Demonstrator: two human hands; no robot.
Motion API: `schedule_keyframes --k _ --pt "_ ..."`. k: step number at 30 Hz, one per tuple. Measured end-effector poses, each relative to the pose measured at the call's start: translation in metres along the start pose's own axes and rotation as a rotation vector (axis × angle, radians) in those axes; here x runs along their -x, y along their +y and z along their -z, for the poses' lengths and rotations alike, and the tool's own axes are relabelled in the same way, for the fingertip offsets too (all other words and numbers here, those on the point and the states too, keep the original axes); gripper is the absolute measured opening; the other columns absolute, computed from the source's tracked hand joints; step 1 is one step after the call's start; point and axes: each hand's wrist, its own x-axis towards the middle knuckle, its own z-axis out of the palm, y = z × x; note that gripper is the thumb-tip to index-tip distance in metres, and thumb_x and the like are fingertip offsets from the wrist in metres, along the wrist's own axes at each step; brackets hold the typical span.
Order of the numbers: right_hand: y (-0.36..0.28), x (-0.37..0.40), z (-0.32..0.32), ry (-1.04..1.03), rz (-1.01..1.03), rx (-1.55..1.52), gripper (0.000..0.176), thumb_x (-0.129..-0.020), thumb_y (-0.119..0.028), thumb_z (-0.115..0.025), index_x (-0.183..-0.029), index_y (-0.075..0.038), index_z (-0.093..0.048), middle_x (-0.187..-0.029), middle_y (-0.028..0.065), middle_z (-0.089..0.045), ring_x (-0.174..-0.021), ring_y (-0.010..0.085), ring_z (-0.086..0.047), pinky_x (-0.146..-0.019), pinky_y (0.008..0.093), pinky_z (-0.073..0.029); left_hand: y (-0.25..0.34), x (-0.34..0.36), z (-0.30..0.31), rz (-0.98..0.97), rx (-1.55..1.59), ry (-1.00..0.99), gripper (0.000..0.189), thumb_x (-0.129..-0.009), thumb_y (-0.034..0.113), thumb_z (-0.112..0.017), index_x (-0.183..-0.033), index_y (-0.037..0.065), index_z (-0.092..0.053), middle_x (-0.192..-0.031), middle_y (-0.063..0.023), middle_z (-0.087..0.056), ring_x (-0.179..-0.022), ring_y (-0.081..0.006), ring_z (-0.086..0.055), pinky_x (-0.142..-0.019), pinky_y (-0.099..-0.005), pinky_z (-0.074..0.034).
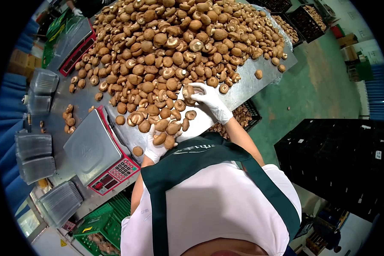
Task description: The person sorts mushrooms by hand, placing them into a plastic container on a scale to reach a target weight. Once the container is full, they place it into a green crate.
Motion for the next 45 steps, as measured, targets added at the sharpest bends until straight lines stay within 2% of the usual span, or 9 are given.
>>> schedule_keyframes --k 6,10,15,19,26,30,34,37,45 --pt "-0.004 0.027 -0.033 -0.218 0.042 -0.242 0.074 -0.071 -0.016 -0.075 -0.132 0.003 -0.038 -0.129 0.0136 -0.048 -0.119 0.0212 -0.047 -0.102 0.0339 -0.037 0.016 0.012 -0.006 0.016 -0.019 0.012 0.071 -0.084 0.055 -0.049 -0.14 0.014 -0.031 -0.134 -0.0189 -0.04 -0.11 -0.0408 -0.05 -0.078 -0.0523 -0.051" --pt "0.004 0.035 -0.065 -0.291 -0.005 -0.331 0.077 -0.071 -0.016 -0.076 -0.134 0.003 -0.035 -0.13 0.0143 -0.047 -0.119 0.0206 -0.047 -0.099 0.0319 -0.039 0.022 0.014 -0.015 -0.085 -0.102 -0.007 0.073 -0.084 0.049 -0.05 -0.14 0.007 -0.028 -0.136 -0.0209 -0.038 -0.115 -0.0386 -0.048 -0.095 -0.0495 -0.043" --pt "-0.008 0.045 -0.099 -0.384 0.081 0.269 0.058 -0.075 -0.004 -0.058 -0.132 -0.005 -0.044 -0.13 0.0095 -0.049 -0.115 0.0159 -0.048 -0.095 0.0275 -0.041 0.037 0.037 0.002 0.04 -0.021 -0.086 0.056 -0.086 0.04 -0.049 -0.128 0.003 -0.043 -0.114 -0.0201 -0.056 -0.103 -0.0346 -0.058 -0.079 -0.0497 -0.053" --pt "-0.008 0.049 -0.129 -0.384 0.001 0.219 0.062 -0.076 -0.003 -0.055 -0.136 -0.008 -0.038 -0.13 0.0128 -0.048 -0.116 0.0184 -0.048 -0.097 0.0299 -0.04 0.035 0.052 -0.004 -0.062 -0.191 0.153 0.055 -0.085 0.037 -0.049 -0.126 0.001 -0.043 -0.109 -0.0203 -0.058 -0.092 -0.0324 -0.062 -0.066 -0.0442 -0.058" --pt "-0.007 0.043 -0.174 -0.507 0.269 0.619 0.063 -0.083 -0.023 -0.059 -0.138 -0.006 -0.035 -0.138 0.0157 -0.042 -0.13 0.0255 -0.038 -0.106 0.0334 -0.029 0.036 0.088 0.012 -0.218 -0.031 -0.143 0.056 -0.082 0.031 -0.053 -0.125 -0.002 -0.04 -0.107 -0.0212 -0.057 -0.09 -0.0321 -0.06 -0.077 -0.0419 -0.055" --pt "-0.009 0.033 -0.206 -0.679 0.249 0.556 0.06 -0.086 -0.028 -0.056 -0.138 -0.004 -0.036 -0.139 0.0145 -0.041 -0.131 0.0253 -0.036 -0.107 0.0342 -0.026 0.036 0.118 0.021 -0.393 -0.106 -0.064 0.061 -0.076 0.035 -0.059 -0.123 0.002 -0.041 -0.099 -0.0195 -0.055 -0.088 -0.0305 -0.057 -0.071 -0.0416 -0.054" --pt "-0.018 0.015 -0.269 -0.854 0.117 0.341 0.059 -0.088 -0.032 -0.057 -0.136 -0.002 -0.039 -0.134 0.0148 -0.045 -0.125 0.0241 -0.043 -0.103 0.0367 -0.034 0.036 0.166 0.03 -0.576 -0.116 -0.389 0.06 -0.076 0.038 -0.061 -0.121 0.005 -0.04 -0.102 -0.0174 -0.049 -0.097 -0.029 -0.053 -0.077 -0.0423 -0.053" --pt "-0.025 0.003 -0.346 -0.935 0.295 0.58 0.052 -0.086 -0.015 -0.059 -0.134 -0.002 -0.042 -0.124 0.0138 -0.054 -0.112 0.0236 -0.052 -0.097 0.0357 -0.041 0.025 0.223 0.03 -0.769 -0.189 -0.297 0.06 -0.076 0.038 -0.062 -0.122 0.006 -0.039 -0.1 -0.0176 -0.049 -0.096 -0.0269 -0.053 -0.078 -0.0378 -0.051" --pt "-0.006 0.027 -0.638 -1.335 1.355 0.609 0.04 -0.083 -0.018 -0.061 -0.119 -0.004 -0.051 -0.117 0.0168 -0.054 -0.107 0.0344 -0.052 -0.089 0.0393 -0.045 -0.035 0.336 0.093 -1.108 -0.098 -0.294 0.049 -0.076 0.032 -0.068 -0.119 0.018 -0.049 -0.119 -0.0118 -0.039 -0.102 -0.0308 -0.045 -0.084 -0.0506 -0.05"
